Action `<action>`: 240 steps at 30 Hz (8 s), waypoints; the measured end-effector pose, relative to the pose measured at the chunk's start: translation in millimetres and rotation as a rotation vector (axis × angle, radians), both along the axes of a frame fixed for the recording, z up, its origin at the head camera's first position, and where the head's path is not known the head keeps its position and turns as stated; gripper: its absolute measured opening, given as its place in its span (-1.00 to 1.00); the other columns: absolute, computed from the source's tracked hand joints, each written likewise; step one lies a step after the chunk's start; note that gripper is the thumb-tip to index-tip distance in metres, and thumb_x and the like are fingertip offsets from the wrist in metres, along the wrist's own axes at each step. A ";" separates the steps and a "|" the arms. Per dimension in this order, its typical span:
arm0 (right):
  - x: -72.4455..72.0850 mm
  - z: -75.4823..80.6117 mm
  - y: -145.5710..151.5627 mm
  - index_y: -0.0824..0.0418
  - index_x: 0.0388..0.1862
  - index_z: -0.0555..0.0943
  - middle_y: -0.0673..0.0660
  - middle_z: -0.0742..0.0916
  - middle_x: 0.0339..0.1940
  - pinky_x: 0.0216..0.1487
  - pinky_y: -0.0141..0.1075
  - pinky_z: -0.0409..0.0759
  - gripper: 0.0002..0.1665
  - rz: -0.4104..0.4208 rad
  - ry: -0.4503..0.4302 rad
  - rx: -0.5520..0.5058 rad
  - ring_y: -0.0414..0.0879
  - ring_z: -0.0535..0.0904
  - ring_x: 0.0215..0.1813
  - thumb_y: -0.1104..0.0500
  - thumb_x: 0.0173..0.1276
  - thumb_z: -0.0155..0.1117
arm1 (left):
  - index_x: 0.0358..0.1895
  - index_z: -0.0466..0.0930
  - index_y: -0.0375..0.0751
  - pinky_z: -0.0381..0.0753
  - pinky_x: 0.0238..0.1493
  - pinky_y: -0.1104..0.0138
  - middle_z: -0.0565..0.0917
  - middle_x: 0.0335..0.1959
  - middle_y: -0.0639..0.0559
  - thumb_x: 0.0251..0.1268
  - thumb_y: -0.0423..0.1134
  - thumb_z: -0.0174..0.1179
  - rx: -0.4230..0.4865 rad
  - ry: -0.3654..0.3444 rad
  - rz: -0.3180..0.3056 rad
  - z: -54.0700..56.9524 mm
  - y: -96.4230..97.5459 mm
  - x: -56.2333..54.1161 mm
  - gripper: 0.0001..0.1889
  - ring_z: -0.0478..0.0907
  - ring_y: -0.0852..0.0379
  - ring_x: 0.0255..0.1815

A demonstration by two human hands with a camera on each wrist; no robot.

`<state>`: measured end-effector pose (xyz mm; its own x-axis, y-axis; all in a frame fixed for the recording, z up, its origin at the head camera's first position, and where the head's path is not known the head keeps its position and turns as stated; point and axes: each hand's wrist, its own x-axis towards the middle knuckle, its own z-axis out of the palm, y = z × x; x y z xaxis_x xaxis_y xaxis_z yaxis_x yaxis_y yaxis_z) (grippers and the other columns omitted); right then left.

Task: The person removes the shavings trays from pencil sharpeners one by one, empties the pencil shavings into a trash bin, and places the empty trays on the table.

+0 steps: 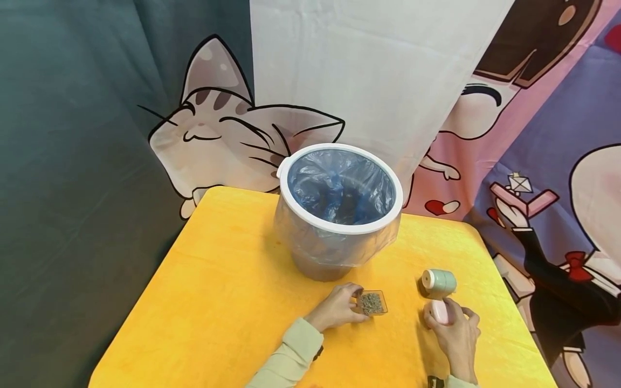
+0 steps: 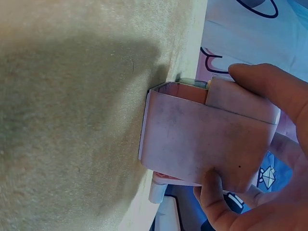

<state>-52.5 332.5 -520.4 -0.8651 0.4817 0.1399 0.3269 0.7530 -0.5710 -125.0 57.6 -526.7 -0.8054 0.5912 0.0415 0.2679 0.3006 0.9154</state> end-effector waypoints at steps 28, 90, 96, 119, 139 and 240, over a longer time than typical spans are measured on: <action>-6.2 53.4 -14.4 0.27 0.44 -0.01 0.55 -0.03 0.36 -0.10 0.42 0.17 0.14 -0.003 -0.230 -0.058 0.64 -0.06 0.19 -0.45 0.14 0.02 | 0.19 0.35 -0.31 0.59 -0.14 0.48 0.51 -0.01 -0.03 -0.10 -0.27 0.43 0.019 -0.039 0.124 2.9 -42.9 3.6 -0.30 0.53 0.08 -0.09; -134.2 134.1 -119.7 0.03 0.40 0.18 0.04 0.32 0.37 0.24 -0.16 0.40 -0.39 0.596 0.438 -0.834 -0.04 0.26 0.34 -0.12 0.43 -0.11 | 0.24 0.25 -0.45 0.62 -0.08 0.28 0.46 0.05 -0.28 -0.06 -0.22 0.41 0.150 -0.191 0.247 2.2 -128.4 19.4 -0.22 0.52 -0.14 0.00; -136.0 132.7 -123.1 0.03 0.42 0.14 0.05 0.30 0.38 0.33 0.02 0.23 -0.40 0.642 0.441 -0.876 -0.05 0.24 0.34 -0.09 0.46 -0.16 | 0.24 0.25 -0.43 0.62 -0.10 0.36 0.41 0.10 -0.32 -0.06 -0.25 0.40 0.170 -0.232 0.259 -2.0 -134.5 19.6 -0.24 0.53 -0.16 0.00; -136.6 122.7 -135.5 0.07 0.37 0.26 0.07 0.37 0.32 0.26 -0.13 0.37 -0.47 0.589 0.537 -0.938 -0.05 0.26 0.28 -0.04 0.48 -0.17 | 0.24 0.27 -0.40 0.60 -0.06 0.34 0.40 0.16 -0.30 -0.02 -0.20 0.39 0.160 -0.201 0.316 -7.7 -159.9 23.2 -0.25 0.41 -0.21 0.12; -136.6 121.4 -136.5 0.06 0.31 0.36 0.07 0.45 0.25 0.28 0.09 0.29 -0.51 0.485 0.581 -0.927 -0.03 0.32 0.24 -0.02 0.47 -0.14 | 0.23 0.32 -0.36 0.61 -0.08 0.37 0.47 0.11 -0.19 -0.11 -0.24 0.43 0.113 -0.183 0.479 -2.5 -188.4 14.1 -0.25 0.46 -0.11 0.10; -139.9 119.0 -142.0 0.15 0.24 0.44 0.13 0.50 0.19 0.06 -0.22 0.50 -0.52 0.420 0.689 -1.001 -0.01 0.37 0.16 0.03 0.41 -0.08 | 0.26 0.30 -0.25 0.59 -0.06 0.41 0.45 0.10 -0.13 -0.04 -0.04 0.39 0.171 -0.001 0.547 75.7 -242.9 -31.9 -0.23 0.46 -0.03 0.12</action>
